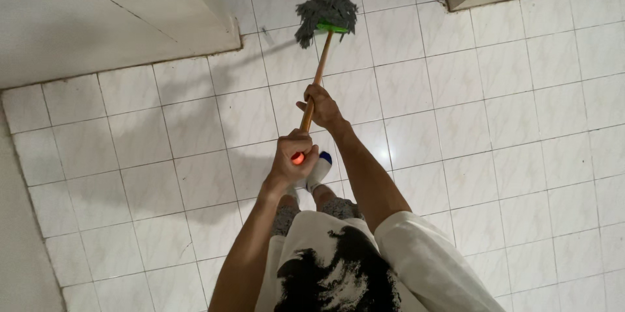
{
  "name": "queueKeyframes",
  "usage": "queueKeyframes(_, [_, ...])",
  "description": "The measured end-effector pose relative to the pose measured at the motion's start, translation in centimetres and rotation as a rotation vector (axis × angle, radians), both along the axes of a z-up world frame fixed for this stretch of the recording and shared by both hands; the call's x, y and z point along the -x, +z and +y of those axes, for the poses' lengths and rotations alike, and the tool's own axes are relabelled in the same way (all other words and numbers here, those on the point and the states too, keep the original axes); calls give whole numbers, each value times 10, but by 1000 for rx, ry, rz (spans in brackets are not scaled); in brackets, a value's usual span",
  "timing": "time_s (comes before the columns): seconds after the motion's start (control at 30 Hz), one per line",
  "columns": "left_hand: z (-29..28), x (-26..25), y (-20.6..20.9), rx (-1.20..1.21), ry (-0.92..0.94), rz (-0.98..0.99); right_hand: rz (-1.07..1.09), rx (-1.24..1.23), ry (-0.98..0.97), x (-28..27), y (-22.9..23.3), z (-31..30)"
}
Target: The person mops a tiled floor using a string mop with a wooden handle. They move the mop back and forth along the walls and across the floor, cleaning the area around a doorway and a small floral mat.
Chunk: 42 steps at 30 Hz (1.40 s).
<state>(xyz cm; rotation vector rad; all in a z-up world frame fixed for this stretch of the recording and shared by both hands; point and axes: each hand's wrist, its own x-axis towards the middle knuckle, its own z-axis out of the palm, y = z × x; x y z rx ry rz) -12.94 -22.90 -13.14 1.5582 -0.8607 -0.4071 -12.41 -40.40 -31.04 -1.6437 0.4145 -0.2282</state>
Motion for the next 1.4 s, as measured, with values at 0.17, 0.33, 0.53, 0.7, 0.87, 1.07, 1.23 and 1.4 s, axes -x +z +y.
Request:
queueKeyframes(0.17, [8,10,18,75,17,11,12,445,-11,18,11,21])
queueKeyframes(0.33, [14,-1,72,146,136,64,30,386,-88,31,71,57])
queueKeyframes(0.53, [23,-20,132,216,127,51,36,203,-77,56,96,100])
queueKeyframes(0.7, [14,-26,146,224,79,301,169,80,-104,80,97,121])
queueKeyframes(0.87, [6,-37,139,267,13,388,128,362,-131,77,82,111])
queueKeyframes(1.07, [-5,-23,136,276,-143,178,-231,563,-221,74,57,77])
queueKeyframes(1.23, [-46,2,125,438,-332,176,-277,539,-267,72,72,24])
queueKeyframes(1.4, [-91,18,100,257,-297,-17,-134,540,-311,60,65,-39])
